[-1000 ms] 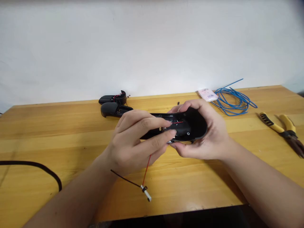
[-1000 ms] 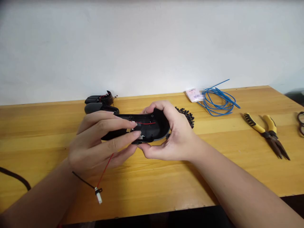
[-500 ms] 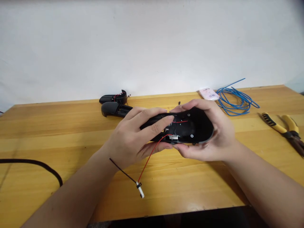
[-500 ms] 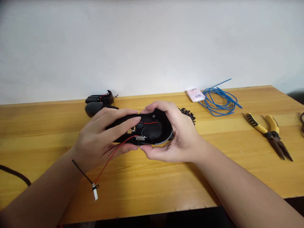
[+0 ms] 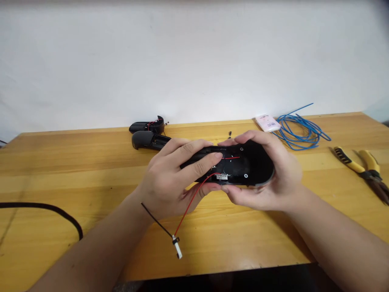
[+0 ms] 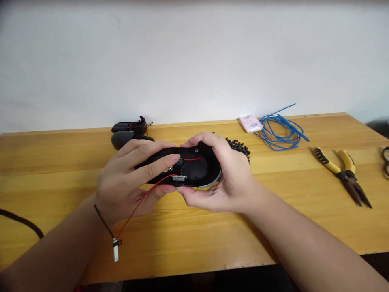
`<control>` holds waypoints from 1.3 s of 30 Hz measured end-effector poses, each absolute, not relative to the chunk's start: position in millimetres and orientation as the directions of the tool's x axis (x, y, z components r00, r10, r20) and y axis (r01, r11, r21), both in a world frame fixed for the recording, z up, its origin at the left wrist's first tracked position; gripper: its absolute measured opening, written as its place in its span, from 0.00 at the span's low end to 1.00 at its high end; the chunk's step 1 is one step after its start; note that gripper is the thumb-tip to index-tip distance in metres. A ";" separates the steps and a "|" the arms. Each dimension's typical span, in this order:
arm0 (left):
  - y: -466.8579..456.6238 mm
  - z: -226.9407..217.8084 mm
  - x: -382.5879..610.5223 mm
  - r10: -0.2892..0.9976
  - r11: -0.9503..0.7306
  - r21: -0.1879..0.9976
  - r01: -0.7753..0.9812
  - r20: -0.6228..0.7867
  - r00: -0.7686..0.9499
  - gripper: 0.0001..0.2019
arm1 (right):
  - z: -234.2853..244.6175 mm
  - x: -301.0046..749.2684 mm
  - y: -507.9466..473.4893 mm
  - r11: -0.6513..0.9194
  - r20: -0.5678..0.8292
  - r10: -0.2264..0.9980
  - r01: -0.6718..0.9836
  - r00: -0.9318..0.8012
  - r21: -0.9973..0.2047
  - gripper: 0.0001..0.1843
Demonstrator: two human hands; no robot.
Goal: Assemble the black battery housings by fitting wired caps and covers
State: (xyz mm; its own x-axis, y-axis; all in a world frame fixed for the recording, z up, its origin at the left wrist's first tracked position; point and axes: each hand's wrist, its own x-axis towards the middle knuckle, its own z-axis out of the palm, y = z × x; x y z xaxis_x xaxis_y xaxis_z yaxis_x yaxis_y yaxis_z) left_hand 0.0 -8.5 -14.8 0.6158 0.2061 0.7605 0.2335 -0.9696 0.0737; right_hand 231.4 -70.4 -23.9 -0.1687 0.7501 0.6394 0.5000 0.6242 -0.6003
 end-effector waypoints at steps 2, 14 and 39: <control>-7.8 -15.5 0.6 0.206 -0.970 0.076 0.230 0.761 0.616 0.19 | -26.7 232.0 -69.5 0.623 0.644 0.748 0.505 -0.161 -0.597 0.41; -2.9 -14.1 0.4 0.213 -0.977 0.133 0.169 0.716 0.665 0.41 | -24.0 240.6 -63.9 0.651 0.594 0.759 0.349 -0.267 -0.674 0.51; -5.7 -22.0 7.7 0.490 -0.870 0.288 0.401 0.607 0.626 0.33 | -37.4 235.0 -54.3 0.641 0.652 0.734 0.508 -0.187 -0.576 0.43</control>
State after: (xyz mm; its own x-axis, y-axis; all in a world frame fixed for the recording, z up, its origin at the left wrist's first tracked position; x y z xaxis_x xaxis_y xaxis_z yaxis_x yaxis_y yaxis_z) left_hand 7.7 -5.7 -22.0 0.6260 0.4896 0.6070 0.4010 -0.8696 0.2880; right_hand 235.0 -54.3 -37.4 -0.1868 0.7344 0.6525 0.5082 0.6406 -0.5757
